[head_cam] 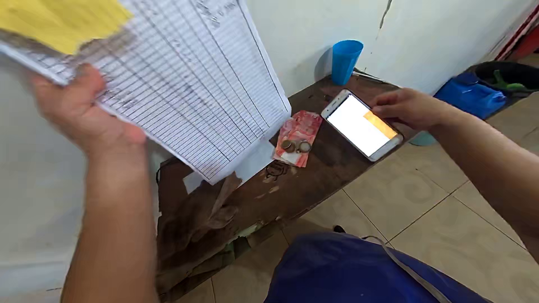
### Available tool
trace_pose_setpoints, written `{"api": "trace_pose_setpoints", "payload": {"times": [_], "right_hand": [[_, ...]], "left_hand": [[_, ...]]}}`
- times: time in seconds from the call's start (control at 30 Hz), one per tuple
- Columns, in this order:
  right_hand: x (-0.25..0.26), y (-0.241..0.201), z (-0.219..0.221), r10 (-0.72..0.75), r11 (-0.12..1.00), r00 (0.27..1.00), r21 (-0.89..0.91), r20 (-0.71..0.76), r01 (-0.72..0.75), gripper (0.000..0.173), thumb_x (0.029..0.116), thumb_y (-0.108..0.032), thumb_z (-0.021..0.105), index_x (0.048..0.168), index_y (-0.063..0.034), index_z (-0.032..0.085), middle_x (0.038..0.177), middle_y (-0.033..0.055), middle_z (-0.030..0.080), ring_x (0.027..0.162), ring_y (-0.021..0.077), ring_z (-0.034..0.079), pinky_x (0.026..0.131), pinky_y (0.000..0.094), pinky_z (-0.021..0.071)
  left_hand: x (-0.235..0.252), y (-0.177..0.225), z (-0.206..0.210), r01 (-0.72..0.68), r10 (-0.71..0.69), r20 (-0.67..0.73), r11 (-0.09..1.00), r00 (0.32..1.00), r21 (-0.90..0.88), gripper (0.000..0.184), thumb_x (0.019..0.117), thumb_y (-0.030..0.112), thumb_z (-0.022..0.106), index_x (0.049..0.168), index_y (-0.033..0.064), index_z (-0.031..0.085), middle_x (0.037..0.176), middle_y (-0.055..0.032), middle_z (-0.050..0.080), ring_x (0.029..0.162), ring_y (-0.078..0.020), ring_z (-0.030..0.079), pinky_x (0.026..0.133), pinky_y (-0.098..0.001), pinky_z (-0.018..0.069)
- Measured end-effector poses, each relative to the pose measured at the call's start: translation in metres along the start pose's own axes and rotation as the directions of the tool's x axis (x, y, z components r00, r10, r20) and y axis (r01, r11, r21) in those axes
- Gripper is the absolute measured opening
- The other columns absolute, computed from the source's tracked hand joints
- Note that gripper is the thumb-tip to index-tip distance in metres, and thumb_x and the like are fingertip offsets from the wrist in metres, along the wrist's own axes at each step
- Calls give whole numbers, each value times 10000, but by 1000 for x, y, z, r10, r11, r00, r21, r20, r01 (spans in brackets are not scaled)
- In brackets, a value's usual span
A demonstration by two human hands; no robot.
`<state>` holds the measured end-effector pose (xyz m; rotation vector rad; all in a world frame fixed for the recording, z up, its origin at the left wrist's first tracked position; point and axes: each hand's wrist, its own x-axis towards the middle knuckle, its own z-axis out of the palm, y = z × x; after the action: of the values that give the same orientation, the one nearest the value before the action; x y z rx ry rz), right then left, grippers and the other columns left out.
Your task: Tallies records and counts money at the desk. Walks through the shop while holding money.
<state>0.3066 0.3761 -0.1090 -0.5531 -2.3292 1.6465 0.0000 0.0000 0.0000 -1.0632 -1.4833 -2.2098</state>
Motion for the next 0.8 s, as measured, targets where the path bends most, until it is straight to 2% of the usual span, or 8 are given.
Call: {"api": "trace_pose_setpoints", "payload": {"times": [0.13,0.2,0.27,0.4,0.5,0.57,0.67,0.8], "right_hand": [[13,25,-22,81,997,996,-9,-40,-81,151,1048,-35,491,1044,15,633,761,2,630,631,16,599,618,199,535],[18,29,-28,30,984,998,-175,-50,-38,184,1049,-96,544,1098,22,676,866,75,659,745,95,603,728,322,526],[23,38,-37,-62,959,998,-280,-31,51,214,1042,-141,578,1145,4,697,966,133,694,852,190,636,817,449,519],[29,46,-47,-298,900,954,-323,35,293,219,1005,-114,620,1161,22,693,1079,165,679,922,219,662,844,412,550],[57,10,-30,-455,787,857,-342,241,514,223,1006,-89,590,1159,23,708,1115,196,689,988,280,677,902,454,545],[85,-25,2,-428,727,793,-356,433,587,275,1022,-94,577,1258,-11,691,1218,215,670,1133,352,646,1004,516,493],[137,-52,66,-239,673,746,-448,621,588,425,1048,-295,578,1415,-81,596,1414,247,535,1305,439,506,1048,600,418],[158,-50,99,-126,616,701,-498,702,610,401,1067,-299,532,1307,5,637,1461,258,476,1301,443,509,1027,611,425]], "left_hand": [[21,-33,70,-33,38,-40,993,999,115,299,909,-71,498,1188,37,501,1037,-17,669,973,-122,690,888,-340,590],[28,-50,90,-18,24,-37,989,999,150,314,899,-74,520,1195,30,510,1049,-22,667,981,-120,689,886,-336,590],[33,-63,102,1,9,-57,985,998,172,319,897,-76,525,1199,27,511,1050,-30,667,976,-126,689,882,-338,592],[49,-72,105,-7,20,-74,986,997,168,294,945,-52,501,1231,13,508,1081,-76,670,1004,-176,684,911,-374,584],[69,-63,101,-83,97,-96,987,991,134,207,971,-50,489,1167,-53,556,1035,-148,681,987,-241,693,913,-427,587],[82,-61,89,-89,109,-116,983,987,160,154,1005,1,460,1042,-51,600,939,-143,691,927,-236,698,885,-430,587],[93,-65,54,-50,65,-45,960,997,277,195,1069,108,417,1097,49,601,997,-38,691,978,-130,699,906,-328,594],[64,-62,96,-92,112,-86,975,990,204,129,1021,30,468,1041,38,595,928,-87,703,882,-196,724,819,-382,624]]}}
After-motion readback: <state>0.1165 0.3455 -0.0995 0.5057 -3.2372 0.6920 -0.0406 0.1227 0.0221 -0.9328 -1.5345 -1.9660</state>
